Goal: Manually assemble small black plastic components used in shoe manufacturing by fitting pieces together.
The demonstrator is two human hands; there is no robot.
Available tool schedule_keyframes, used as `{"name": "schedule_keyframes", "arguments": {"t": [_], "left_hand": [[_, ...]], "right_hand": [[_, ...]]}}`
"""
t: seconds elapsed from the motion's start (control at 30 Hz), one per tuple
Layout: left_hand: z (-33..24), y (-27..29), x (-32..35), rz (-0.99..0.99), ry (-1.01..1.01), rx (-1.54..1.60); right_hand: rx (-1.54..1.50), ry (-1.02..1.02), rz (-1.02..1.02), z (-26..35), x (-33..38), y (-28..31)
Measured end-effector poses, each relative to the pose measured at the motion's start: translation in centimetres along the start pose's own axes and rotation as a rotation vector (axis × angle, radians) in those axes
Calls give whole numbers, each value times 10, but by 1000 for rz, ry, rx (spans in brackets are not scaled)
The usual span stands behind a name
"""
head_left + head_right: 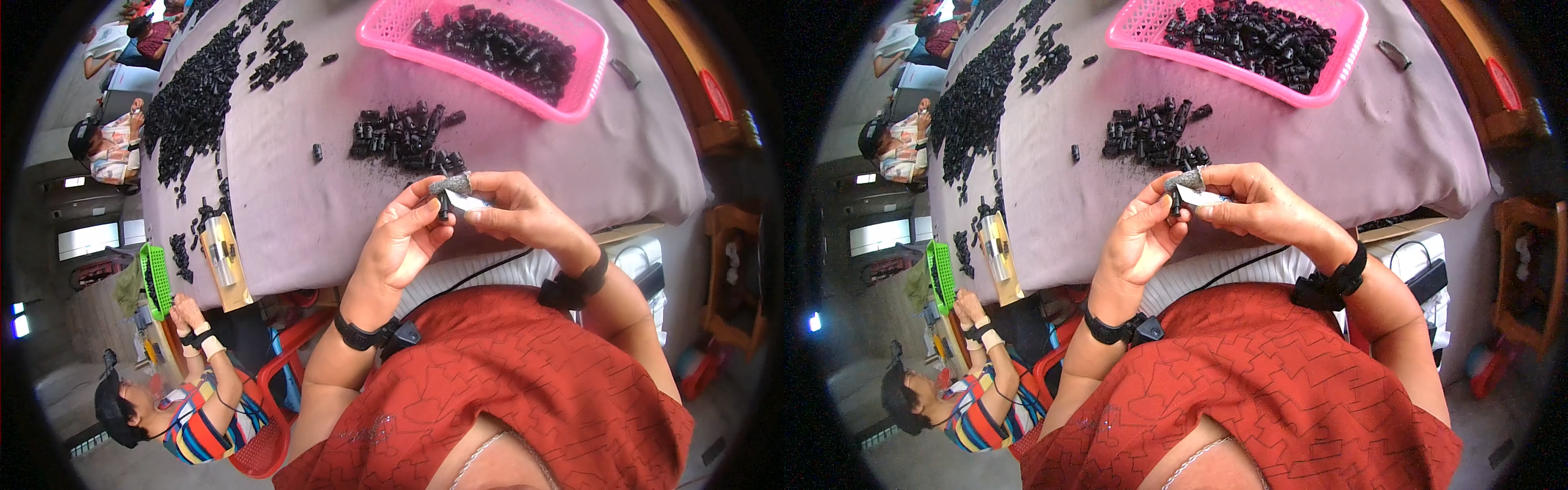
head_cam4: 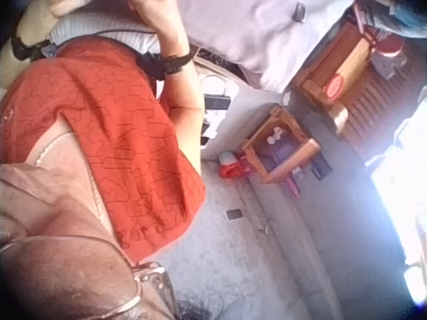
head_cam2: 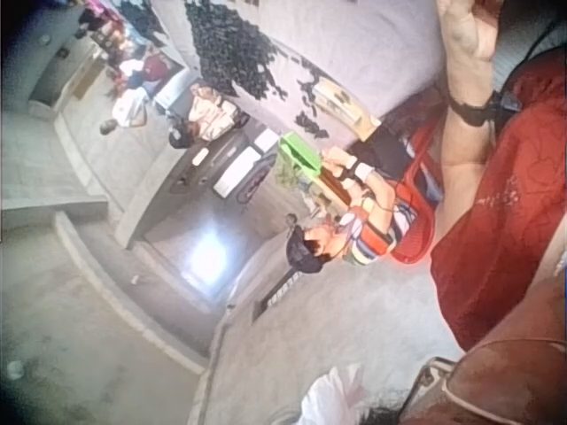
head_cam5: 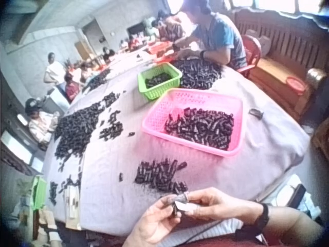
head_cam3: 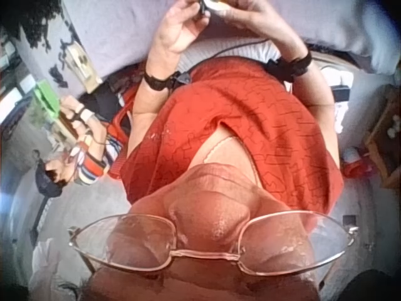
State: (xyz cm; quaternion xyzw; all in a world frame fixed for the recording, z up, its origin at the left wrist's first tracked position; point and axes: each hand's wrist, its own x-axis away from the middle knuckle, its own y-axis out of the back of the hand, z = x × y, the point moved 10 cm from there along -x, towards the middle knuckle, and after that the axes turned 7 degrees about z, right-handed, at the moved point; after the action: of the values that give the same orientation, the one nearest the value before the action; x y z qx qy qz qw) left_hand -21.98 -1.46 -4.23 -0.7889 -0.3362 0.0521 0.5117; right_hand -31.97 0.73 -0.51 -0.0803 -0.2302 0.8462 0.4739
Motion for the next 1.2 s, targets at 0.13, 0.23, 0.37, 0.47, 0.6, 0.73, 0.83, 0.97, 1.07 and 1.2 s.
{"name": "schedule_keyframes", "arguments": {"t": [0.13, 0.23, 0.37, 0.47, 0.6, 0.73, 0.83, 0.97, 1.07, 1.2], "left_hand": [[-14, -3, 2, -47, -57, -59], [-17, -1, 7, -38, -61, -87], [-18, -3, 10, -51, -63, -96], [-19, -2, 9, -53, -57, -106], [-20, -6, 7, -26, -65, -58], [-50, -23, -5, 15, -137, -171], [-82, -47, -28, 24, -205, -269], [-104, -65, -81, 27, -248, -354], [-108, -75, -118, -76, -275, -415], [-106, -78, -154, -178, -272, -514]], "right_hand": [[35, 86, -118, 12, 4, 8], [128, 145, -182, 19, 6, 15], [170, 116, -297, 15, 9, 28], [175, 118, -296, 16, 6, 27], [244, 80, -308, 16, 7, 29], [227, 106, -303, 17, 8, 26], [263, 81, -334, 20, 11, 25], [359, 149, -384, 29, 16, 29], [382, 145, -398, 26, 20, 37], [362, 151, -401, 23, 19, 40]]}}
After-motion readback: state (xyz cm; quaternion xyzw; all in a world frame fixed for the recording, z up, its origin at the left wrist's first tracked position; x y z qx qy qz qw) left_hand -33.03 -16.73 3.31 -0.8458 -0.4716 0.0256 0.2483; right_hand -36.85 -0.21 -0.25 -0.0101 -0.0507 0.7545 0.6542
